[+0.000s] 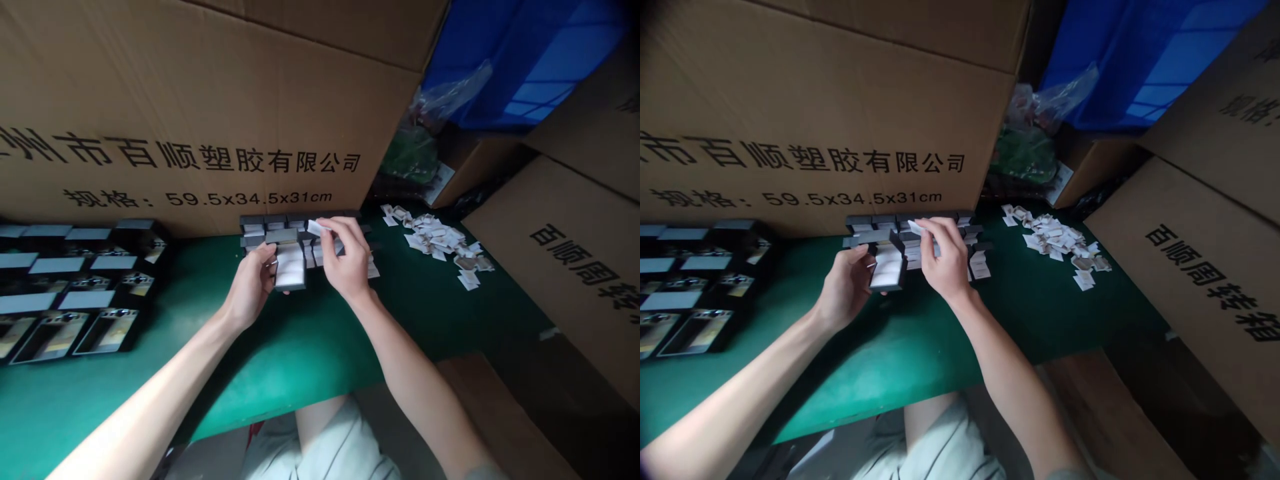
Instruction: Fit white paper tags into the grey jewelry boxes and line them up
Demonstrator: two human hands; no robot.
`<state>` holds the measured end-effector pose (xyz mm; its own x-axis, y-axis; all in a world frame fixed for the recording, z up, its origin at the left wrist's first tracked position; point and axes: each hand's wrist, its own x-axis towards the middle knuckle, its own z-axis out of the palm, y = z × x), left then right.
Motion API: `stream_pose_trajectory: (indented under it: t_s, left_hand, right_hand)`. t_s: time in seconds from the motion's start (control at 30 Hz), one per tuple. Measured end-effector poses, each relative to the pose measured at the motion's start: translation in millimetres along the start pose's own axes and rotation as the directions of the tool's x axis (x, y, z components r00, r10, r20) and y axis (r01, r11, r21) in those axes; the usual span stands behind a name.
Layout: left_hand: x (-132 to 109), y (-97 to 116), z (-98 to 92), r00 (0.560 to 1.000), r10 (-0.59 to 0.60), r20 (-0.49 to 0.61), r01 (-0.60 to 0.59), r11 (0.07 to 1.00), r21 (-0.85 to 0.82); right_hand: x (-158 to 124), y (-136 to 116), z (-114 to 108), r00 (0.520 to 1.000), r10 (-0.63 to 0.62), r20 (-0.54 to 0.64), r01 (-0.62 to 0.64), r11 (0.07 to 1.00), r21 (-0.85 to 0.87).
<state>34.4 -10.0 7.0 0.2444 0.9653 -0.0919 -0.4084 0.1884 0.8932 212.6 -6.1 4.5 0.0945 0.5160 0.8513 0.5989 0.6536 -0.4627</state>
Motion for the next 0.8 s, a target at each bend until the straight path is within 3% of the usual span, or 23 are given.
stream_pose_trajectory:
  t_s: [0.2,0.37,0.53,0.8]
  left_hand:
    - [1.3,-1.7,-0.2,1.0,0.013,-0.025,-0.013,1.0,0.01]
    - [1.3,-1.6,0.1,1.0,0.016,0.001,-0.016,1.0,0.02]
    - [1.2,1.1,0.4,0.999,0.035,-0.006,-0.035,0.999,0.022]
    - [1.5,0.1,-1.0,0.999,0.036,-0.02,-0.035,0.998,0.045]
  right_hand:
    - [-3.2,2.8,0.7,0.996,-0.028,0.09,0.034,0.997,-0.064]
    - [-6.5,3.2,1.6,0.994,0.041,0.104,-0.04,0.999,-0.011]
    - [-8.3,3.2,6.3,0.985,0.153,0.074,-0.155,0.987,0.026]
    - [-4.3,-0.4,4.6,0.991,0.131,-0.014,-0.131,0.991,0.022]
